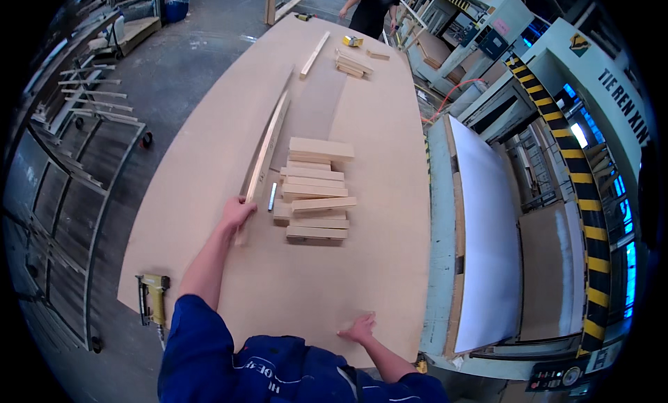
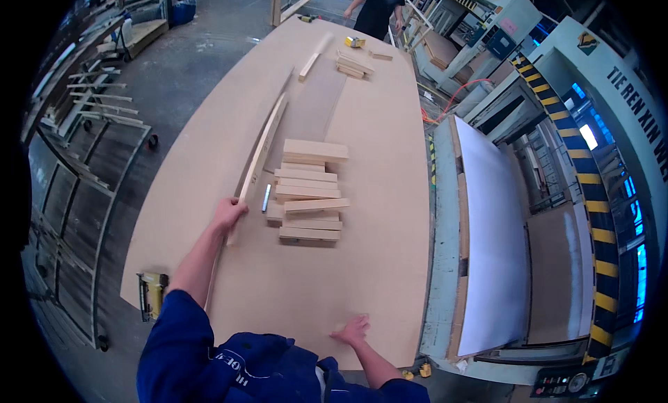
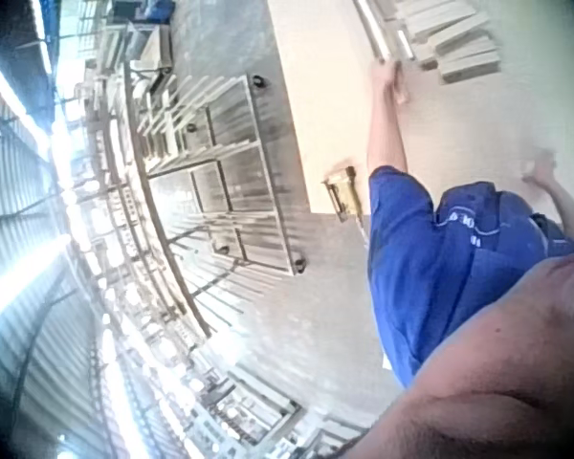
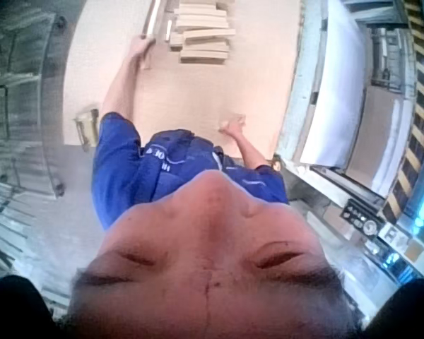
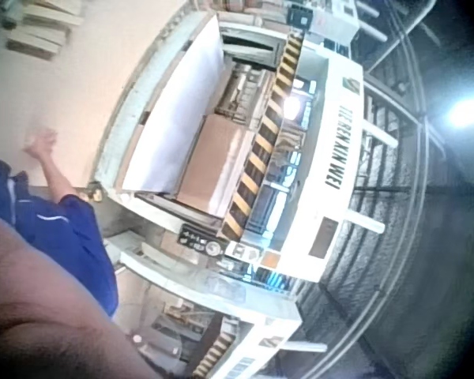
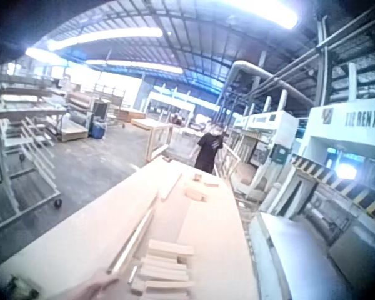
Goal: The person assembles a wooden frame on a large sheet of plywood using a pneumatic nail gun. They place small wooden blocks and long strips onto the plywood, align them, and secure them with nails. The person reloads the nail gun with a strip of nails during the process.
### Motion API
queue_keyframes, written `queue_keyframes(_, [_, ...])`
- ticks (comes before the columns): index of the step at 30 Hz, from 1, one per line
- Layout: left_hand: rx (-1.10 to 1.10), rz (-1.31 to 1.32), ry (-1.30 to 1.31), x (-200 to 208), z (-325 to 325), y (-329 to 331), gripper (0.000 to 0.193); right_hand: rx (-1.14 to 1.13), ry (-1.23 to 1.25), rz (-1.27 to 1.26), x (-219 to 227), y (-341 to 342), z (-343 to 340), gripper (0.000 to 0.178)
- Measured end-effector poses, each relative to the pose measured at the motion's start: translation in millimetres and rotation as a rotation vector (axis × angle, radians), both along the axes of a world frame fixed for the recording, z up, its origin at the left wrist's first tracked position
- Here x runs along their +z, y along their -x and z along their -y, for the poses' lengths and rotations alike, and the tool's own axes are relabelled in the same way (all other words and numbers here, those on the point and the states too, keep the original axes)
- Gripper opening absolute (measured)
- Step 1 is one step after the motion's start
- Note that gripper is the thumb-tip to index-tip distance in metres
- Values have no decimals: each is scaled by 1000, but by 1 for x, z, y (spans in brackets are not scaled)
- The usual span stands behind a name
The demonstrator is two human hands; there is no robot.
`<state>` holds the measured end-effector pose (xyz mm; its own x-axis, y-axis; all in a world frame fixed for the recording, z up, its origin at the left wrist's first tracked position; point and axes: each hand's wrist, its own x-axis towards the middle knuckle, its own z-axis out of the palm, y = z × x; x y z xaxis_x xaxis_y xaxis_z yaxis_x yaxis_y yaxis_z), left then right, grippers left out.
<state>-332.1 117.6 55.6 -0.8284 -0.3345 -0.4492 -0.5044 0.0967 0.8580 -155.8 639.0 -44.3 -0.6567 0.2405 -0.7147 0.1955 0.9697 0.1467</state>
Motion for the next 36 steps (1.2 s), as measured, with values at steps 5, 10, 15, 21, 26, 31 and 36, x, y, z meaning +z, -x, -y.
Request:
queue_keyframes(5, [64,-218,-51,46,-32,-95,41,-52,31,-2,1,0,-4,144])
queue_keyframes(10, [-105,-395,374,15,-63,-264,48,-209,209,-168,37,-1,22,129])
queue_keyframes(15, [-260,30,495,11,-128,-359,58,-96,772,-793,-4,-51,-17,103])
queue_keyframes(21, [-439,200,468,36,-198,-405,45,473,892,-973,87,-84,-19,89])
queue_keyframes(26, [-719,111,483,37,-206,-398,46,790,794,-587,75,-82,-41,77])
queue_keyframes(31, [-872,-122,616,24,-198,-403,43,723,919,-414,61,-91,-45,50])
queue_keyframes(36, [-125,-217,835,4,-181,-459,88,646,837,-429,52,-93,-48,41])
